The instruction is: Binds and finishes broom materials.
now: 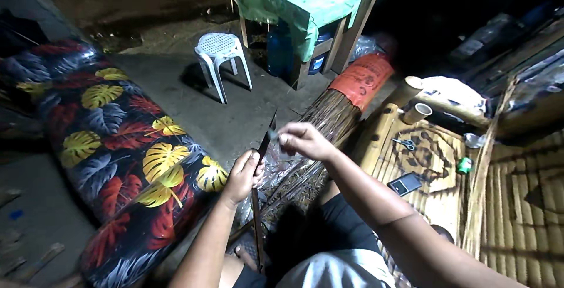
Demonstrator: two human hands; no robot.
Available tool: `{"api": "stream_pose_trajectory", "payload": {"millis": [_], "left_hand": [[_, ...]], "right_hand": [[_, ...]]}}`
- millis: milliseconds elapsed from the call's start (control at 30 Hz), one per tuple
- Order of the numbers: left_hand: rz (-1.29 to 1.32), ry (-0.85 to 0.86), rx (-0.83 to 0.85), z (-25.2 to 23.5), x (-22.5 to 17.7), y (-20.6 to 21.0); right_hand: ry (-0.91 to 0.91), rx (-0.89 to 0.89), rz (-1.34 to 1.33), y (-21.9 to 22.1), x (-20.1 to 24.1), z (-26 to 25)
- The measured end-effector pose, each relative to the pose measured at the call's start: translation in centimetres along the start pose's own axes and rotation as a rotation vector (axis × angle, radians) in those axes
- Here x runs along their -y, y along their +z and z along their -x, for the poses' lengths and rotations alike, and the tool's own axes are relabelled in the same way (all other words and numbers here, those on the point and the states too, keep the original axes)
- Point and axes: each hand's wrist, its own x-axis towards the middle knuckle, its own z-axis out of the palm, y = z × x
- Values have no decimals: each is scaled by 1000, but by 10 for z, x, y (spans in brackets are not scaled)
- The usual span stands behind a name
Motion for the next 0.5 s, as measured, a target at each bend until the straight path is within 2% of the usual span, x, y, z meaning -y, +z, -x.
{"api": "stream_pose_trajectory", "payload": {"millis": [67,167,333,500], "left_hand": [[27,3,-16,0,0,3],[58,-9,-24,1,-3,6],[62,-5,28,2,-4,6],[35,-4,43,4,-7,9]], "right_hand": [[63,153,12,12,-8,5],[71,197,14,15,-11,3],[-13,143,74,1,-5,-4],[-75,-6,113,-15,9,-7]]}}
